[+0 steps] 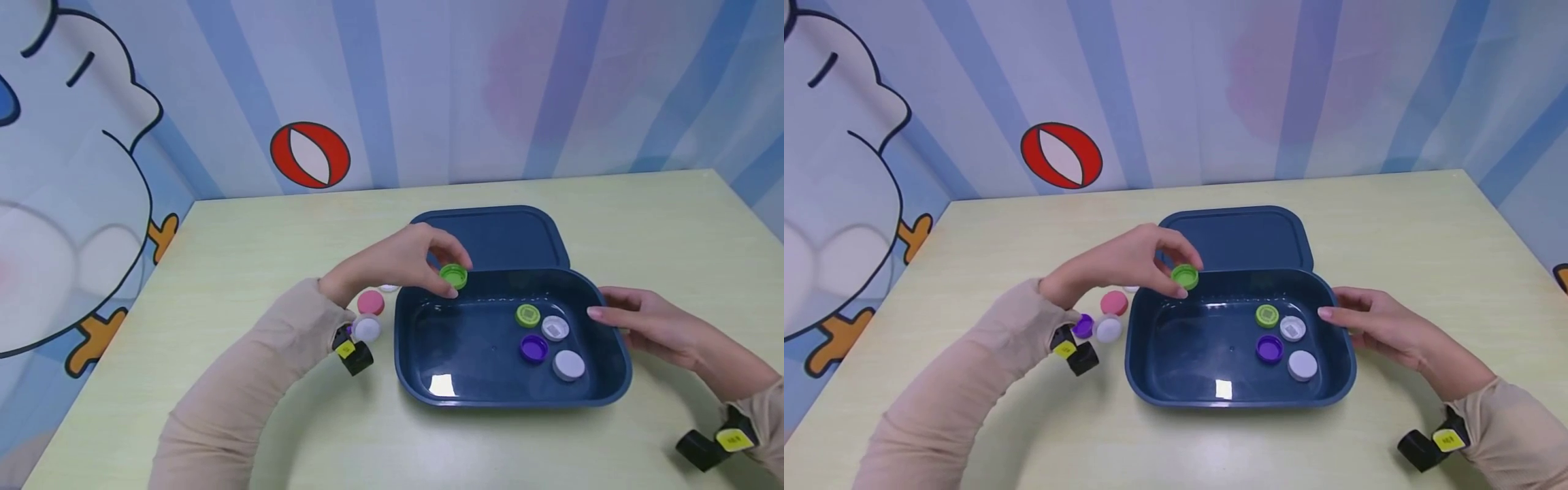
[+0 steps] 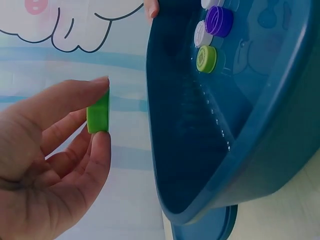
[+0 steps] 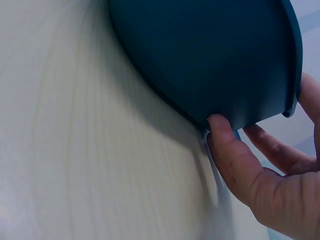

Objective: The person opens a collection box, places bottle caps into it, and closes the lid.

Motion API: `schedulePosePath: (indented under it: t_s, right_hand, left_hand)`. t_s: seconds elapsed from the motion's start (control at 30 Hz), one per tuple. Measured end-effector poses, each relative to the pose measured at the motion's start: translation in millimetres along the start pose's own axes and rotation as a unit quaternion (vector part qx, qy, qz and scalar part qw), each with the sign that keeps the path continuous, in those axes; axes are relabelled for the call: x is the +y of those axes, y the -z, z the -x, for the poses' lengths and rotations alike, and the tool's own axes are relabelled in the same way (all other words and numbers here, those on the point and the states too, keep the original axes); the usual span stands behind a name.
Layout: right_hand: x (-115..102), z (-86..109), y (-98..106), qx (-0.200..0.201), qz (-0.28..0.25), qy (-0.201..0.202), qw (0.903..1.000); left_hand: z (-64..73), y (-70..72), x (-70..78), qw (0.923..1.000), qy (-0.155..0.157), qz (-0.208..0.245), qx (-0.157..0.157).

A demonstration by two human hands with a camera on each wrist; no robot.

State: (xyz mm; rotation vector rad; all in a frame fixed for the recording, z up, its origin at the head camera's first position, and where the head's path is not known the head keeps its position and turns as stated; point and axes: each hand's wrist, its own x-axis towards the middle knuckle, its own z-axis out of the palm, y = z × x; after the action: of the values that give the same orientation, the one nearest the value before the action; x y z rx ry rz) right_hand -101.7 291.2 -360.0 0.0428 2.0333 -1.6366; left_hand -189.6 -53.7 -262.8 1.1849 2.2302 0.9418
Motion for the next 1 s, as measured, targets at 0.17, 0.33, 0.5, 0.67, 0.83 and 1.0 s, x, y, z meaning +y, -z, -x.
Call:
schedulePosePath:
  t_s: [0.17, 0.33, 0.5, 0.67, 0.83, 1.0]
  right_hand:
    - [-1.8, 0.2, -0.7, 0.004, 0.005, 0.000, 1.0000]
    - [-0.5, -0.1, -0.4, 0.003, 0.002, 0.003, 1.0000]
    - [0.1, 0.0, -0.4, 0.003, -0.002, 0.005, 1.0000]
    - [0.9, 1.0, -0.3, 0.005, 0.001, 0.004, 1.0000]
    - [1.6, 0.7, -0.3, 0.008, 0.001, 0.004, 1.0000]
    - [1.8, 1.1, -0.8, 0.009, 0.002, 0.006, 0.9999]
  left_hand:
    - [-4.1, -2.9, 1.5, 1.0000, 0.001, 0.003, -0.004]
    - [-8.4, -5.1, 5.0, 0.9999, -0.011, 0.007, -0.009]
    - [-13.1, -7.1, 9.5, 0.9997, -0.021, 0.004, -0.015]
    - [-17.6, -9.5, 12.6, 0.9991, -0.033, 0.002, -0.026]
    - [-23.6, -14.0, 14.4, 0.9984, -0.043, 0.009, -0.035]
    - [-31.0, -24.4, 14.5, 0.9967, -0.054, 0.006, -0.061]
